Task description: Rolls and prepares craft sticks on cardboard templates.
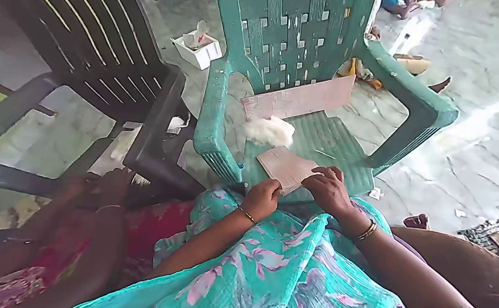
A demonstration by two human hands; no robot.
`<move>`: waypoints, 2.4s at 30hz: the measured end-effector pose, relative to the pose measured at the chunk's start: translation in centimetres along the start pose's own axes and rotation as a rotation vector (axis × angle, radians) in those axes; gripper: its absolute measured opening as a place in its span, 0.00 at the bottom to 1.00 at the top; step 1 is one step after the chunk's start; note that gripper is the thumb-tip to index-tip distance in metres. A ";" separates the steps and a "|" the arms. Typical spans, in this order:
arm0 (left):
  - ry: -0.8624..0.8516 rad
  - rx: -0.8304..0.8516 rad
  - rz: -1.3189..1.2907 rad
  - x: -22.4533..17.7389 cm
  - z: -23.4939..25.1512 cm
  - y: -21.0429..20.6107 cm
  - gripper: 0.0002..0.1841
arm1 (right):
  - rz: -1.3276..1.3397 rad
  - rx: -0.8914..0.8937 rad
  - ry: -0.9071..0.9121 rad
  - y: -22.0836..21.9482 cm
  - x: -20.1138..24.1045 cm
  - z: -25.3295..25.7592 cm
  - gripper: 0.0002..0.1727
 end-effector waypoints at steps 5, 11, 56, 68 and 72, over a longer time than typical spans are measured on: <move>-0.049 -0.024 0.015 0.3 0.6 0.5 0.16 | -0.065 -0.027 -0.051 1.7 -2.3 -1.2 0.11; 0.053 -0.074 -0.007 2.6 1.1 1.4 0.16 | 0.022 0.086 -0.495 3.1 -8.3 0.4 0.11; -0.092 -0.465 -0.147 7.4 2.2 1.2 0.17 | -0.057 0.221 -0.172 -3.5 -6.2 14.3 0.11; -0.136 -0.364 -0.261 6.9 2.2 1.2 0.17 | -0.033 0.443 -0.373 -12.0 -4.8 19.7 0.16; -0.126 -0.324 -0.286 6.8 2.2 1.4 0.17 | -0.037 0.504 -0.416 -11.8 -3.9 19.1 0.13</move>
Point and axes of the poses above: each hand's wrist, its own z-axis towards the middle knuckle, its own y-axis out of the back of the hand, x = y × z, the point moved 6 cm from there along z, towards the middle knuckle, and after that the axes turned 7 degrees about x, right-handed, at the moved point
